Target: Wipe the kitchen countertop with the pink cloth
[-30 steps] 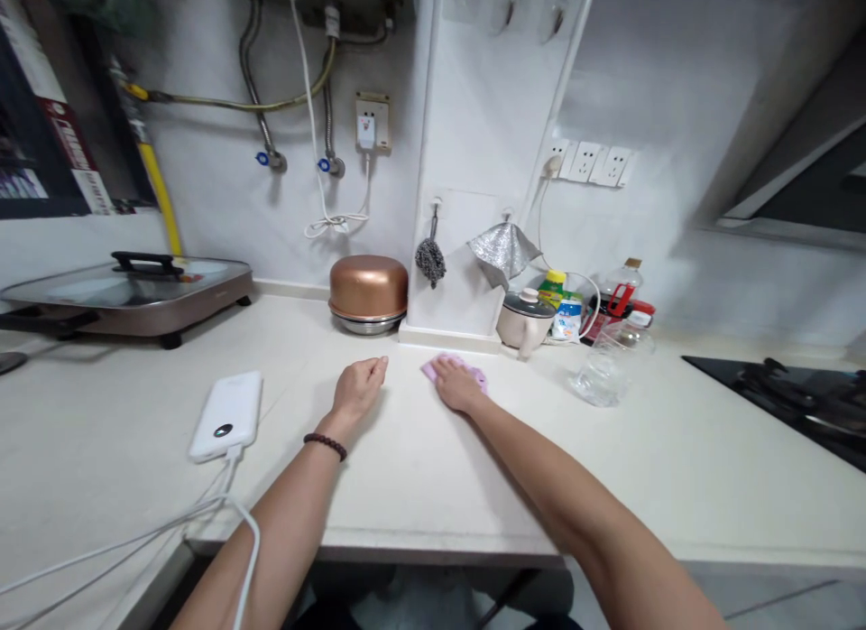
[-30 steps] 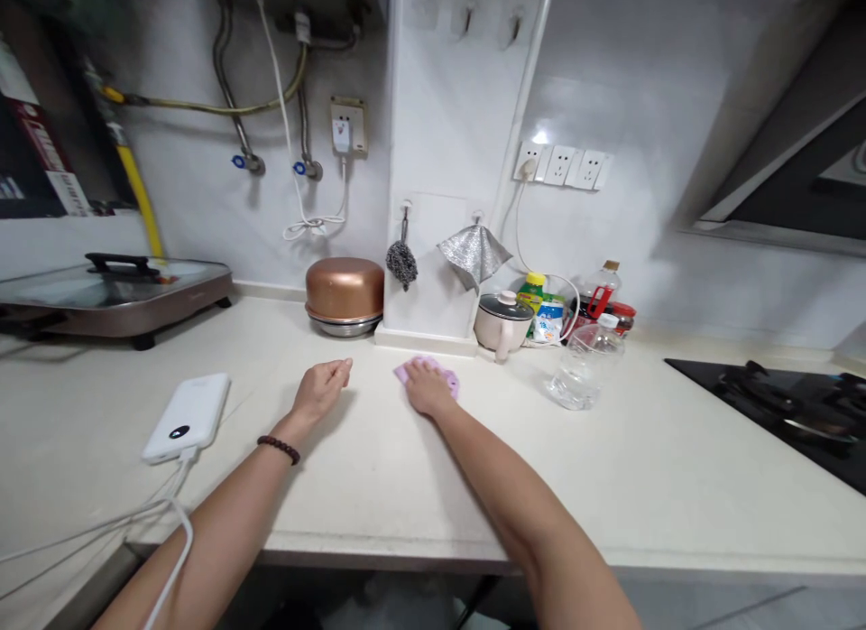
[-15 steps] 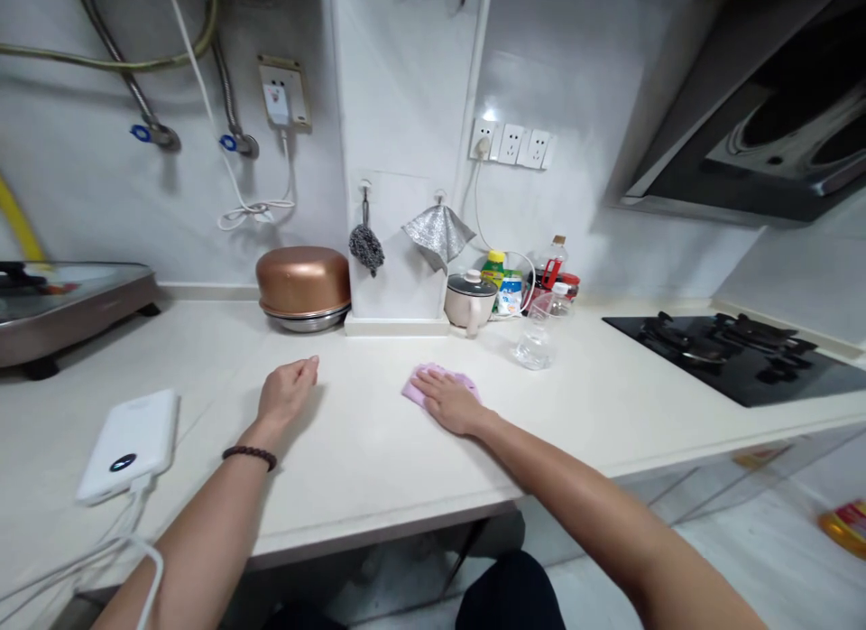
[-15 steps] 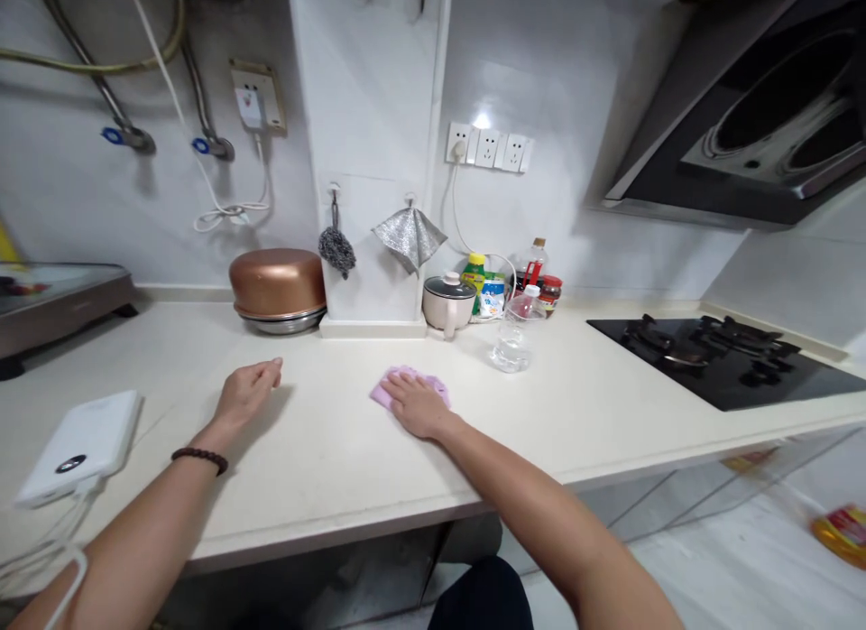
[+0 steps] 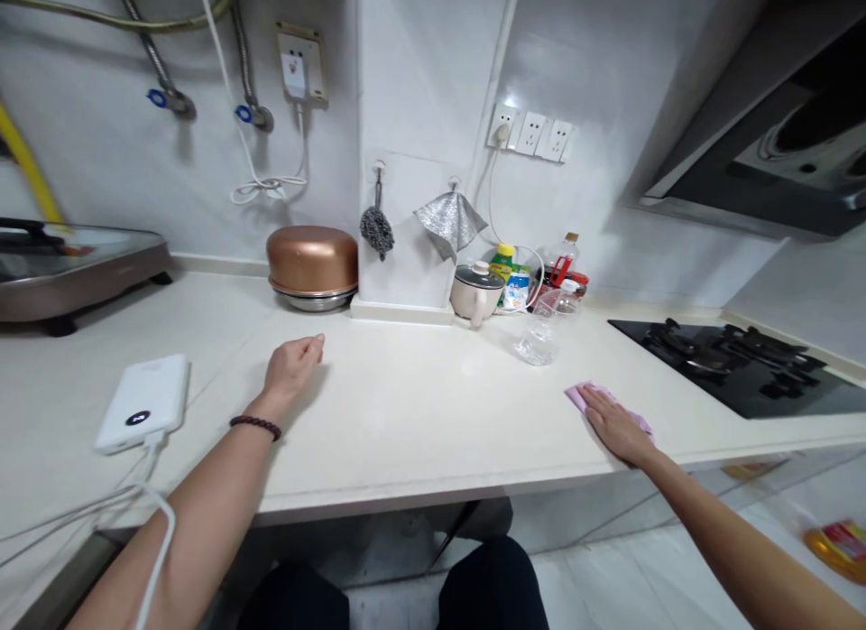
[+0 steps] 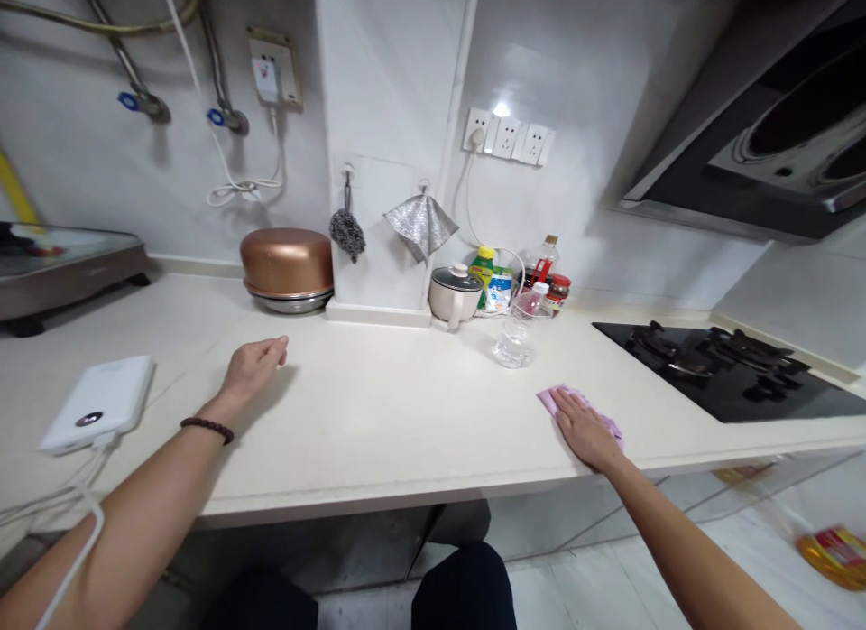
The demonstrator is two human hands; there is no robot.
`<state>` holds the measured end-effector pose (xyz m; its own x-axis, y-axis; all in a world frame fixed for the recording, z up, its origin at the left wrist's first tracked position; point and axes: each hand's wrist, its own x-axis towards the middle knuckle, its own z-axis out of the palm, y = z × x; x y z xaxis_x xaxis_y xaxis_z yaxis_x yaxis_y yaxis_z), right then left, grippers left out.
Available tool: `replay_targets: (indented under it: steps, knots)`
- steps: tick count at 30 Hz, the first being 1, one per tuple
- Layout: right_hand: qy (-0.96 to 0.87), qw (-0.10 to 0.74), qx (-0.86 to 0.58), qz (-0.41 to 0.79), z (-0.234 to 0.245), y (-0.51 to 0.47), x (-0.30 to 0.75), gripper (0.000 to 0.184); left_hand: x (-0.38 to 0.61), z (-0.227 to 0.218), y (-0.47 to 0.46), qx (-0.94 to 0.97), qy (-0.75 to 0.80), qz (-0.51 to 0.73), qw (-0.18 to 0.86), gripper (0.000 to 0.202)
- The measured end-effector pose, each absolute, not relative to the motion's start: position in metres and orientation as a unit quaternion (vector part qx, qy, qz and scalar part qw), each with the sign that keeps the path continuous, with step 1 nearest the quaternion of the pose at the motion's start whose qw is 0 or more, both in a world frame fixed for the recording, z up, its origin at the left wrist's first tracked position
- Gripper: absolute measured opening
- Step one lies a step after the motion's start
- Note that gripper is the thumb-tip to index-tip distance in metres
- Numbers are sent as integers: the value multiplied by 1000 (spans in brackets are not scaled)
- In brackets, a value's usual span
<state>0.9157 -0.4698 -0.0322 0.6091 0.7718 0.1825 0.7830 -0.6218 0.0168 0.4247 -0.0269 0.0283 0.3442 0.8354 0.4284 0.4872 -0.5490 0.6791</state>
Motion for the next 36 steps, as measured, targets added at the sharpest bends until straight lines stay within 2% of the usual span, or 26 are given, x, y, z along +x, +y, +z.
replay_targets:
  steps: [4,8,18,23,30,36]
  knots:
    - [-442,27,-890,-105,-36,-459,902,63,426,29,-28,791,408,398,223,49]
    - [-508,33,-857,-78,-30,-425,837,62,429,28,-25,795,395,401,225,50]
    - [-781,60,-614,93,14,-280,614,57,427,26,-23,790,406,400,225,51]
    - [-844,58,-521,119,24,-222,546,58,426,24,-19,785,417,401,223,50]
    - [-862,73,-486,122,24,-227,553,57,422,24,-19,783,423,400,219,50]
    - [-800,90,-586,95,18,-283,645,55,421,25,-22,784,407,411,227,48]
